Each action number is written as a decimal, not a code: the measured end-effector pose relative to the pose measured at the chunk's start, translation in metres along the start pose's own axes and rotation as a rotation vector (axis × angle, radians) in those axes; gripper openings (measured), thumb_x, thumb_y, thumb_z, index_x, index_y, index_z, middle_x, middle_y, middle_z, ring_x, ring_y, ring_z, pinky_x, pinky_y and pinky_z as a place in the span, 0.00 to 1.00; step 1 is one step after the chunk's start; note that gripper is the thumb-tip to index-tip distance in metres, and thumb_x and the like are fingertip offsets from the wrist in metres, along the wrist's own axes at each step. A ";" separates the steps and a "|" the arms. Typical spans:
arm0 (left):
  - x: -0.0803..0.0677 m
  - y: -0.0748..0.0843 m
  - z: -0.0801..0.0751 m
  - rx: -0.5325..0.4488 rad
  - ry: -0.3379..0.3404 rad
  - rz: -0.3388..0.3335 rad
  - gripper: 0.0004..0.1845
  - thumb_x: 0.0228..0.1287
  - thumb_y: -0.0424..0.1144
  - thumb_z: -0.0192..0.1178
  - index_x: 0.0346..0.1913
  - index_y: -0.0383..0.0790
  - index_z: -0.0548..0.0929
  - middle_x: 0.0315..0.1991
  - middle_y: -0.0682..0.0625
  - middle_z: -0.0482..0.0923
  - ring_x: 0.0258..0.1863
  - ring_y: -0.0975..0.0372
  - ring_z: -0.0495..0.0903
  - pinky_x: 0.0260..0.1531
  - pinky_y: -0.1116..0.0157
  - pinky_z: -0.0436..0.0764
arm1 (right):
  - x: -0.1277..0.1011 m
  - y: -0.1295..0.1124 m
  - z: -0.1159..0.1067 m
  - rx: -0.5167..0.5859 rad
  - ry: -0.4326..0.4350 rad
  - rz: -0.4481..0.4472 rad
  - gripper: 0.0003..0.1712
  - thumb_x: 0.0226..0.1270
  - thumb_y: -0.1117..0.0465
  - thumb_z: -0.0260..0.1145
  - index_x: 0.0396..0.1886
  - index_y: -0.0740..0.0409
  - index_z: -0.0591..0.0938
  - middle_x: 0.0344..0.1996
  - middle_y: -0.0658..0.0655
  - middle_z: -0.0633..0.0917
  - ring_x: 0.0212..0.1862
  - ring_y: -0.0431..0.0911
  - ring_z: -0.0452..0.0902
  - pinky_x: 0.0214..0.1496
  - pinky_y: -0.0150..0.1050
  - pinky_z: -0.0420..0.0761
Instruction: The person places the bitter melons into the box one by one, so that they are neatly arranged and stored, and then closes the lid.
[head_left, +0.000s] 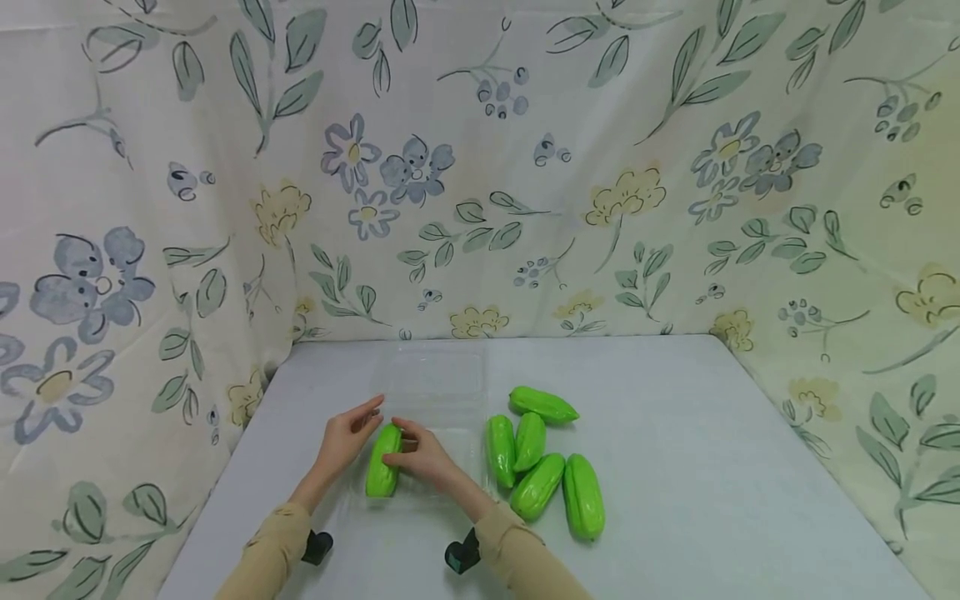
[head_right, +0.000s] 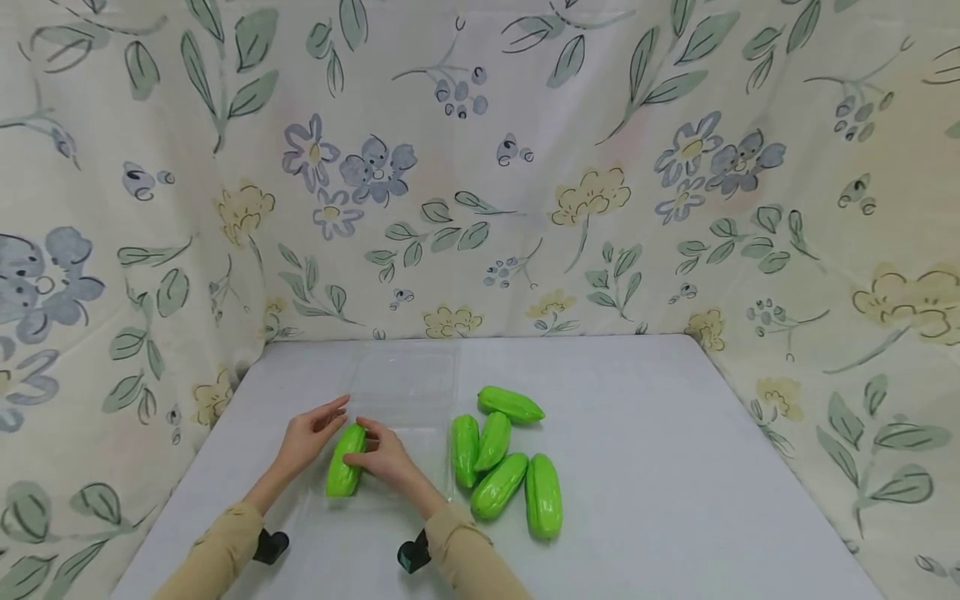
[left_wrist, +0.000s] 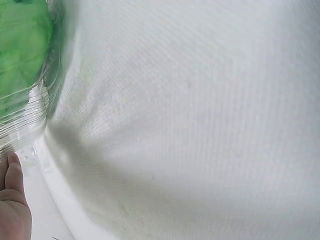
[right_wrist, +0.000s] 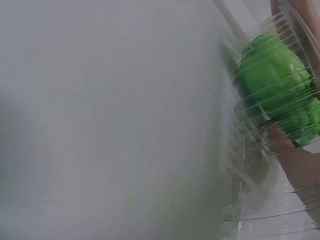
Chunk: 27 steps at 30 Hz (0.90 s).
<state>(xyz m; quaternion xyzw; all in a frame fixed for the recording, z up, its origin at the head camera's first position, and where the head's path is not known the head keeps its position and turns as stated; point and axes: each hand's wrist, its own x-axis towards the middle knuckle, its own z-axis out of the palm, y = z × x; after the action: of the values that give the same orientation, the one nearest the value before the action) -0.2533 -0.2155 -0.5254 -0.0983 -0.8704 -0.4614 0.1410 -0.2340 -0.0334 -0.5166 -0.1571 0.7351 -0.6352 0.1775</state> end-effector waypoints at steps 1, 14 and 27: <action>0.000 0.000 0.000 0.004 0.002 -0.002 0.20 0.65 0.37 0.61 0.59 0.40 0.78 0.52 0.41 0.82 0.41 0.61 0.80 0.39 0.71 0.78 | 0.000 0.000 0.000 -0.007 -0.005 -0.007 0.38 0.61 0.63 0.68 0.70 0.62 0.65 0.60 0.66 0.74 0.58 0.57 0.75 0.54 0.45 0.79; -0.002 -0.001 -0.003 0.016 0.007 0.012 0.19 0.65 0.38 0.60 0.59 0.41 0.79 0.54 0.43 0.81 0.48 0.54 0.81 0.43 0.70 0.79 | -0.003 -0.001 0.006 -0.158 0.048 -0.089 0.31 0.61 0.59 0.69 0.63 0.60 0.72 0.56 0.63 0.79 0.53 0.55 0.79 0.51 0.41 0.80; -0.002 0.004 -0.002 0.011 -0.010 -0.023 0.20 0.66 0.37 0.59 0.60 0.41 0.78 0.53 0.41 0.81 0.48 0.52 0.82 0.45 0.65 0.80 | 0.004 0.003 0.011 -0.258 0.091 -0.120 0.31 0.57 0.54 0.72 0.60 0.60 0.76 0.50 0.60 0.82 0.47 0.48 0.82 0.44 0.32 0.80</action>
<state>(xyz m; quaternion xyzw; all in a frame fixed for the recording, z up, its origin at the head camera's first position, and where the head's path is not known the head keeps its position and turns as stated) -0.2501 -0.2147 -0.5214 -0.0897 -0.8746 -0.4578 0.1318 -0.2327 -0.0450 -0.5210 -0.1932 0.8072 -0.5514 0.0843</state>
